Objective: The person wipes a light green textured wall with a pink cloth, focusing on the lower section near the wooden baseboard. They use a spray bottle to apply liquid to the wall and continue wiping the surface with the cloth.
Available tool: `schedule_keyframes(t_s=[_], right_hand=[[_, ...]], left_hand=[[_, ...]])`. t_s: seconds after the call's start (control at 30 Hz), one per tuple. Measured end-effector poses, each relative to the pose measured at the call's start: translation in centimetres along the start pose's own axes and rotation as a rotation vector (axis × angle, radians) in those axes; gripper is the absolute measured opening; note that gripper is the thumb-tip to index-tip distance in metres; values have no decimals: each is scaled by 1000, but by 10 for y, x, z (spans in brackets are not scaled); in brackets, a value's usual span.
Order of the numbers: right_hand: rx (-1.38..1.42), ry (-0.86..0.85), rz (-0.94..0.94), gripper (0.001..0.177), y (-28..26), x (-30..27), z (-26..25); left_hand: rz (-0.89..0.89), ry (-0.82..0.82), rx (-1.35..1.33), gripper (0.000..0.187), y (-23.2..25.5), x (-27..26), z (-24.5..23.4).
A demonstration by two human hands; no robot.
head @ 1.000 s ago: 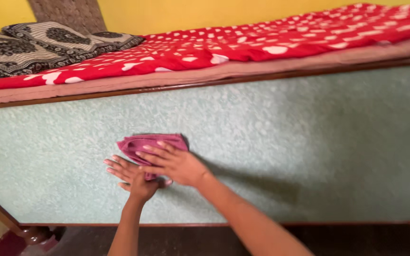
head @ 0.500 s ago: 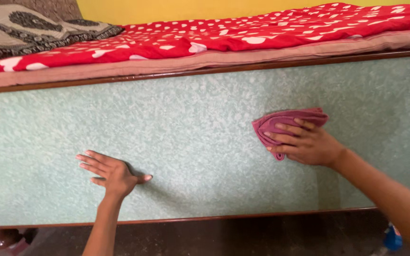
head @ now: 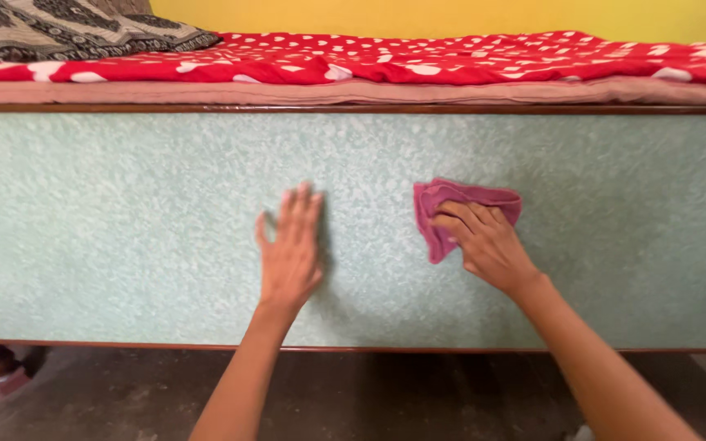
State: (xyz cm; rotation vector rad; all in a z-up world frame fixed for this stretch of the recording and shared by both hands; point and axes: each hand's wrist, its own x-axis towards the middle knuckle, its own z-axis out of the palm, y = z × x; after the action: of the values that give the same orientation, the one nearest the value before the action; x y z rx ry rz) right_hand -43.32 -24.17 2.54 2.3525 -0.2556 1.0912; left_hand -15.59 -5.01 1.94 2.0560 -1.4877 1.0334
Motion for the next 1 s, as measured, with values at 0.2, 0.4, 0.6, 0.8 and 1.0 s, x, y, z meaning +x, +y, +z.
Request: schedule_keyframes(t_s=[0.2,0.4,0.6,0.8,1.0], right_hand=[[7,61,31,48,-7,-33,30],[-29,-73,-214,45,1,-89,69],[-76,-53,-167,49,17,-30,22],[-136,298,218,44,38,44,-15],[-287,180,-33,41,19,-81,69]], left_hand=[[267,244,-149,63,70,58,1],[286,252,-73,64,70,79,17],[290,240,-63,65,72,79,21],[310,244,-60,66,70,79,23],[327,251,-113,68,68,78,27]])
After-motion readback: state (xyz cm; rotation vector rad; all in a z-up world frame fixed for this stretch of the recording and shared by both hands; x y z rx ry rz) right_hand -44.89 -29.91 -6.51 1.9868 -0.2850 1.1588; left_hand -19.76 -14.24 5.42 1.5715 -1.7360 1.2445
